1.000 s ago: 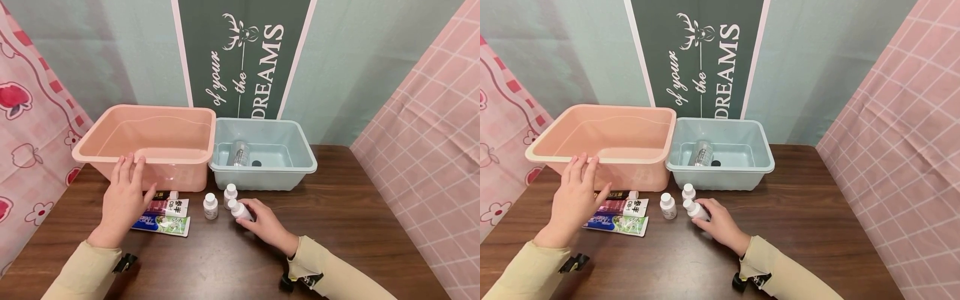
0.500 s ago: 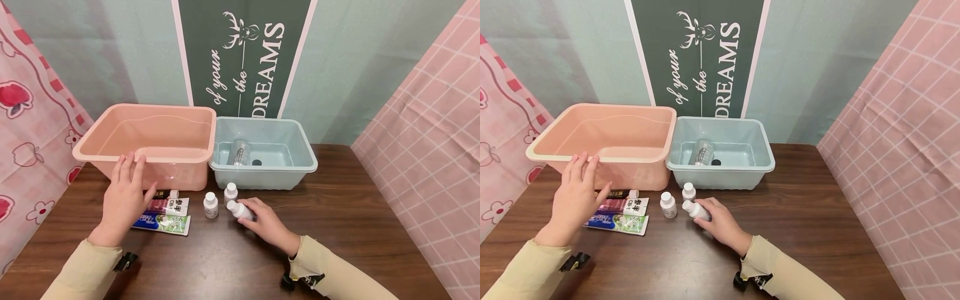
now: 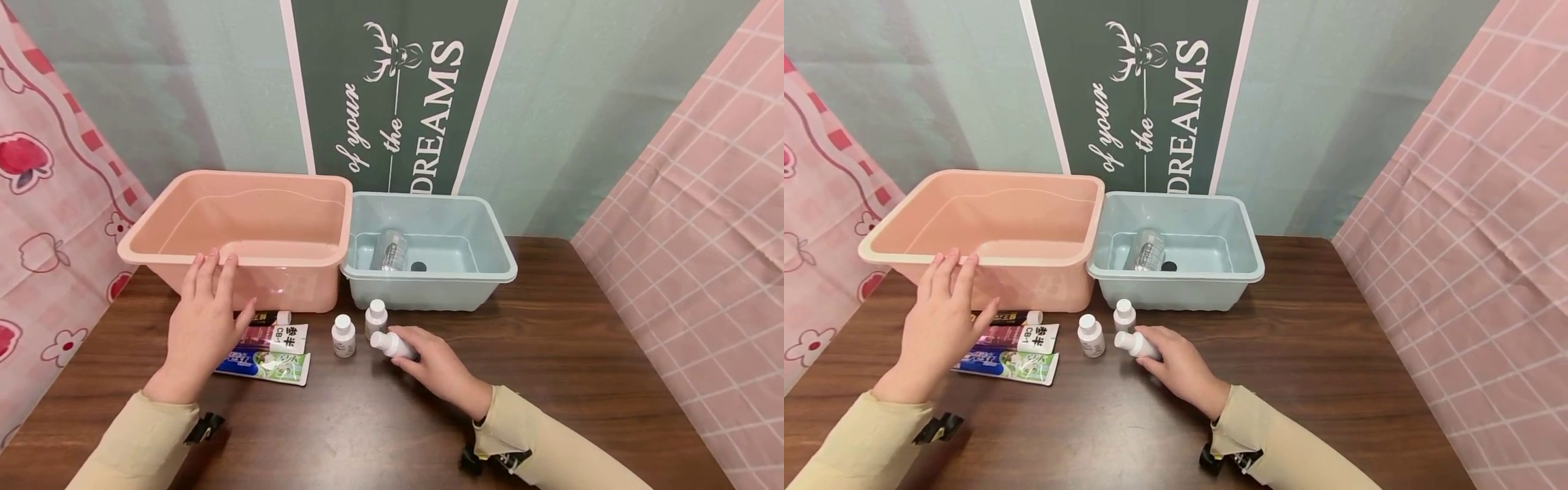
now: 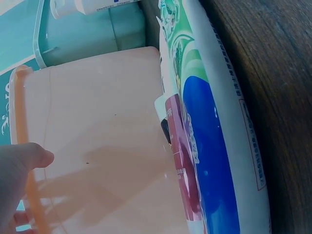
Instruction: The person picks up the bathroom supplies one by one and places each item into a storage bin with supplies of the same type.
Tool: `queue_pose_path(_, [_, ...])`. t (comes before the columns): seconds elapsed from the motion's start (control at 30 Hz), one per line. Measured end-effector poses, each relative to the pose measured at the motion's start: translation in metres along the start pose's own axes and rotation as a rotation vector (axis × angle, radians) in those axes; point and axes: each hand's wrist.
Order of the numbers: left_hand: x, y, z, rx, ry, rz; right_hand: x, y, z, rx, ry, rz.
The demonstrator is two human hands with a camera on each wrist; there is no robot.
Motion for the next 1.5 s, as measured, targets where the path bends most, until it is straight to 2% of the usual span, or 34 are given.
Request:
queue_pose_path(0.2, [0.0007, 0.0000, -0.0012, 0.001, -0.014, -0.009, -0.0020, 0.0003, -0.0018, -0.010, -0.001, -0.066])
queue_pose_path(0.53, [0.0004, 0.0004, -0.0035, -0.003, -0.013, -0.007, -0.0041, -0.0029, -0.0040, -0.076, -0.006, -0.208])
queue_pose_path(0.8, [0.0003, -0.0002, -0.0029, -0.007, -0.011, -0.011, -0.0055, -0.0034, -0.0041, -0.164, -0.048, -0.358])
queue_pose_path(1.23, [0.0000, -0.0009, -0.0030, -0.008, -0.016, -0.001, -0.0077, -0.0029, -0.0065, -0.208, -0.103, -0.441])
queue_pose_path(1.5, [-0.0009, -0.0018, -0.0020, -0.013, -0.001, 0.001, -0.0094, -0.0036, -0.0066, -0.232, -0.116, -0.538])
Point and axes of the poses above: each hand's wrist, its own z-axis towards the middle knuckle, its own x-axis out of the palm, y = z × x, and after that the axes turned 7 degrees about x, right-handed
